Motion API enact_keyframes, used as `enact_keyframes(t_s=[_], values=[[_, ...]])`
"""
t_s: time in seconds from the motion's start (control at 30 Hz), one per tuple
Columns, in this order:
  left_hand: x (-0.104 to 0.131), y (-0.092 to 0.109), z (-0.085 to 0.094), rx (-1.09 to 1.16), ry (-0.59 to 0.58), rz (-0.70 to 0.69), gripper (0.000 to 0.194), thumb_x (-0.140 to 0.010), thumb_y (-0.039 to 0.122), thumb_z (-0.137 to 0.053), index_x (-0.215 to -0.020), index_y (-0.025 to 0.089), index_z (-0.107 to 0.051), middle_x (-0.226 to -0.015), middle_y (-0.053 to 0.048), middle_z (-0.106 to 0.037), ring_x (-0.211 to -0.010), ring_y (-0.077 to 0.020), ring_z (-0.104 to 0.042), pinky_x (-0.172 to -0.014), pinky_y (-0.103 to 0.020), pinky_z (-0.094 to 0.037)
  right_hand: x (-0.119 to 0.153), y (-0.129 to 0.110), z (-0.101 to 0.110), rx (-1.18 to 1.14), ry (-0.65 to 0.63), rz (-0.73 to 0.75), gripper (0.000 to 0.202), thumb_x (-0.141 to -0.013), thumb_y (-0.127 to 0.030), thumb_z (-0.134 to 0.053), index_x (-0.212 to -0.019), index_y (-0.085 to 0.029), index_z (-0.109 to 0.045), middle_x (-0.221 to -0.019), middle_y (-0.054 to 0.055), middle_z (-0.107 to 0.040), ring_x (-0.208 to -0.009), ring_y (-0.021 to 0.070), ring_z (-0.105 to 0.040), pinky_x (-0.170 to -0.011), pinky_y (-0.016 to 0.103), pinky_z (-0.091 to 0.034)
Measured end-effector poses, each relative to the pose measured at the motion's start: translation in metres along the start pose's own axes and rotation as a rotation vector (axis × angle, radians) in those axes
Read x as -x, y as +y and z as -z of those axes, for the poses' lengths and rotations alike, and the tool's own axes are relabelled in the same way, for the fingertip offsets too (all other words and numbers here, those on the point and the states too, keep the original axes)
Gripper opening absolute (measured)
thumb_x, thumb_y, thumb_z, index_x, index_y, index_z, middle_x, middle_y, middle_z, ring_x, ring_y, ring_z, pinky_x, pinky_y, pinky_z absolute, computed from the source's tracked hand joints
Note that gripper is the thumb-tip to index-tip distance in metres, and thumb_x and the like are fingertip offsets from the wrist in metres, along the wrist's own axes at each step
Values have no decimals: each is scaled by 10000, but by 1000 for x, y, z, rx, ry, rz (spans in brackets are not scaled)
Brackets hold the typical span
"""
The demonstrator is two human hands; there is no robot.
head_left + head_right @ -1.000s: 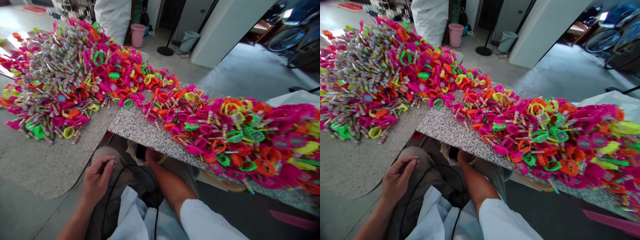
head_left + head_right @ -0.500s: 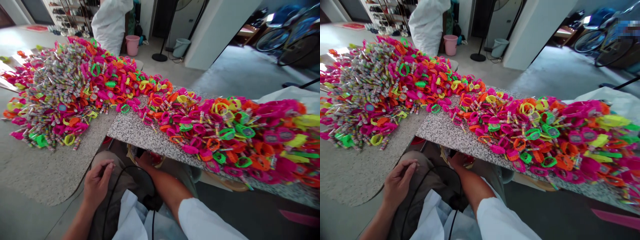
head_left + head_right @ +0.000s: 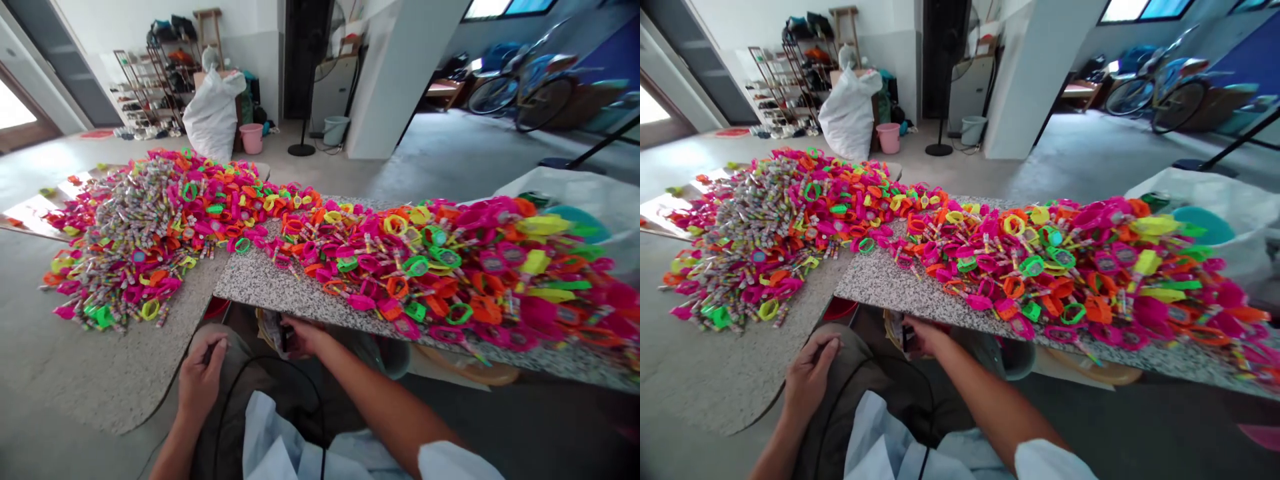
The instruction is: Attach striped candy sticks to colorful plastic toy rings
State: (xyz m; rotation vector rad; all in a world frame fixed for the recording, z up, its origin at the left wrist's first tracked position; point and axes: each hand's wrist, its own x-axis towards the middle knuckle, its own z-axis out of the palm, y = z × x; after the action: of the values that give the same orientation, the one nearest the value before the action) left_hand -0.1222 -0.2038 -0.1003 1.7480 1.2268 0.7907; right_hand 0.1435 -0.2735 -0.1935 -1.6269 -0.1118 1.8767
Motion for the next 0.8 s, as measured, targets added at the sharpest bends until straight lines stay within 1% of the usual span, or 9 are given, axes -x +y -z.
enact_keyframes(t_s=[0.07,0.13,0.23,0.3,0.37,0.47,0.57,0.7,0.8], values=[[3,8,-3,54,-13,25,510,-848,649,-688,-1028,180,-773,-931,-85,-781,-907,-258,-730,-884,-377,-584,30,15,1,-30,-87,23,347,-943,-454,-479,-956,-145,-638,-826,94,-700,-693,204,-660,-706,320,-518],[11,19,-9,166,-84,89,546,-811,668,-727,-1027,168,-768,-933,-96,-776,-900,-258,-728,-852,-367,-594,63,32,3,-63,-188,116,322,-857,-440,-540,-969,-153,-635,-872,102,-733,-753,208,-688,-718,305,-517],[31,40,-19,344,-308,241,577,-808,649,-769,-1114,161,-753,-991,-117,-775,-890,-249,-730,-776,-336,-607,114,51,6,-109,-380,341,399,-745,-411,-636,-1056,-163,-606,-915,102,-760,-860,227,-715,-747,300,-511],[44,55,-27,381,-431,272,550,-833,595,-787,-1187,175,-745,-1058,-132,-774,-967,-268,-732,-787,-334,-610,147,55,5,-102,-424,455,469,-738,-402,-642,-1143,-171,-593,-966,95,-766,-924,231,-720,-776,305,-510],[53,68,-34,427,-537,227,559,-844,552,-801,-1267,193,-731,-1149,-148,-765,-1082,-299,-720,-877,-364,-608,175,53,0,22,-325,637,521,-750,-371,-649,-1233,-183,-589,-1068,88,-758,-1023,244,-710,-873,347,-524],[56,83,-46,621,-671,146,685,-821,563,-822,-1388,205,-679,-1327,-161,-712,-1240,-352,-668,-1074,-447,-548,203,49,-15,334,52,955,650,-750,-289,-688,-1382,-207,-559,-1285,106,-693,-1221,292,-639,-1082,462,-477],[54,87,-62,791,-619,127,647,-794,542,-846,-1340,224,-707,-1340,-136,-711,-1318,-379,-623,-1161,-492,-488,213,49,-32,559,353,1124,734,-750,-262,-707,-1459,-192,-529,-1421,154,-609,-1345,348,-542,-1191,558,-391],[50,81,-80,943,-545,169,594,-723,572,-887,-1194,231,-765,-1224,-129,-758,-1288,-406,-638,-1128,-518,-512,215,52,-45,697,509,1240,644,-796,-256,-692,-1421,-163,-572,-1384,175,-613,-1324,360,-541,-1222,604,-357],[47,79,-85,1006,-541,174,631,-754,584,-862,-1242,201,-746,-1210,-135,-753,-1252,-382,-658,-1110,-486,-525,217,57,-43,699,492,1237,616,-861,-332,-694,-1440,-164,-569,-1426,190,-588,-1353,374,-523,-1201,602,-395]])
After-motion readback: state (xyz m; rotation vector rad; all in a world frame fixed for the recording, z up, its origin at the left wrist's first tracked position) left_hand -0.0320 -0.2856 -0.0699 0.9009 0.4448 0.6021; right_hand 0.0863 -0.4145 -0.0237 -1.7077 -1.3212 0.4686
